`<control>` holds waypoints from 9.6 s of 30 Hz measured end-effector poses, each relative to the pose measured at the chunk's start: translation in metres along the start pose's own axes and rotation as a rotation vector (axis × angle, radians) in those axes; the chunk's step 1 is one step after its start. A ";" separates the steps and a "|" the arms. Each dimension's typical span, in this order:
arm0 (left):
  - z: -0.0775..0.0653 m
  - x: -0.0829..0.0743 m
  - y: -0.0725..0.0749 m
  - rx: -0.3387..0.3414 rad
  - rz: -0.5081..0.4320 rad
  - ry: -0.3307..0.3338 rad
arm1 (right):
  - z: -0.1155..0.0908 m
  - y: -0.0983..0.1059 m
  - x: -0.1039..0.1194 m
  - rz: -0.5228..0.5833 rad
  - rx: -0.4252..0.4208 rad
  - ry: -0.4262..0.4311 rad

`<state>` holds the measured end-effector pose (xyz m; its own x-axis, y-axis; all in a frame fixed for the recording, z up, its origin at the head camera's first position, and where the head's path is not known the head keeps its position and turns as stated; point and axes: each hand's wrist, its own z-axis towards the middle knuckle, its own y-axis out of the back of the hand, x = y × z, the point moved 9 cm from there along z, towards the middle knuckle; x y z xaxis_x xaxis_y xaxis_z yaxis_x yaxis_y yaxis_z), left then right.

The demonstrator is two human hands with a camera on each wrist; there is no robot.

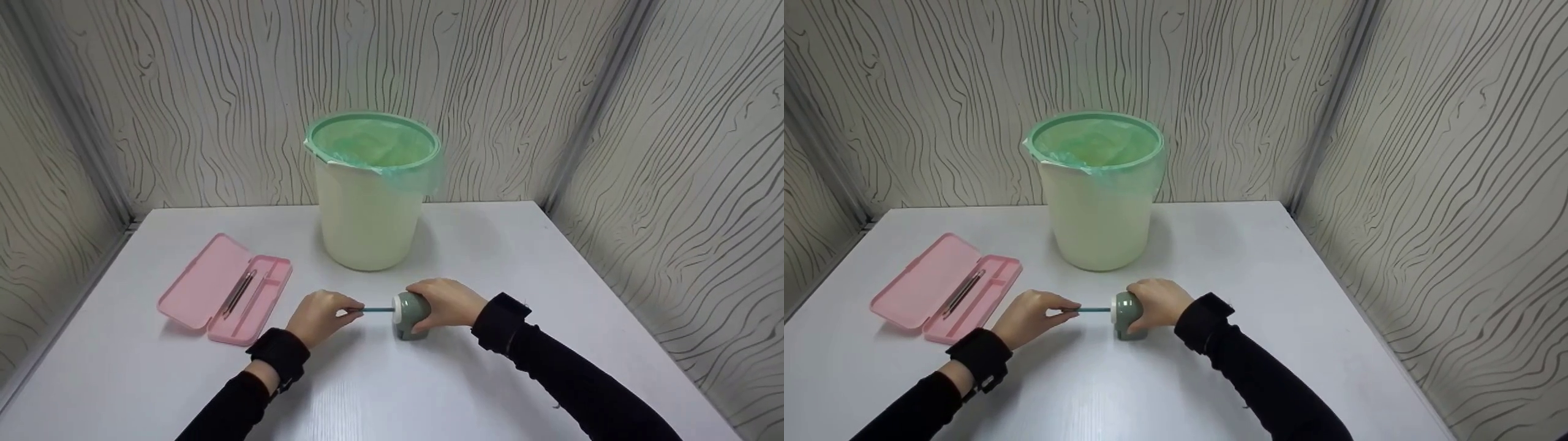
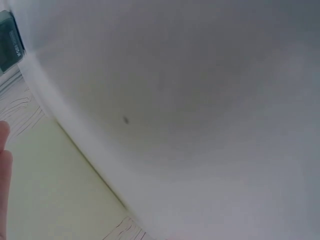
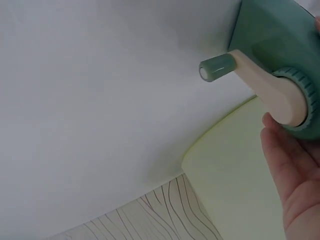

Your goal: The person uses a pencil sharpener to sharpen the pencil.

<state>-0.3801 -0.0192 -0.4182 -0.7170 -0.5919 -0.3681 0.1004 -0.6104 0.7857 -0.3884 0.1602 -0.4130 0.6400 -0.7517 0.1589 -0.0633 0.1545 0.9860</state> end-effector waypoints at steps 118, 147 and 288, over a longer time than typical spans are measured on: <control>0.022 -0.010 -0.028 0.112 -0.091 0.068 | 0.003 -0.004 -0.017 0.142 0.006 0.003; 0.029 -0.013 -0.028 0.114 -0.075 0.046 | 0.012 0.002 -0.014 0.056 0.036 0.017; 0.016 -0.018 -0.052 0.294 -0.117 0.265 | -0.003 -0.023 -0.019 0.082 -0.244 0.028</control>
<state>-0.3835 0.0316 -0.4450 -0.5060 -0.6658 -0.5483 -0.2001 -0.5278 0.8255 -0.3964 0.1729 -0.4384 0.6613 -0.7129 0.2334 0.0688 0.3674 0.9275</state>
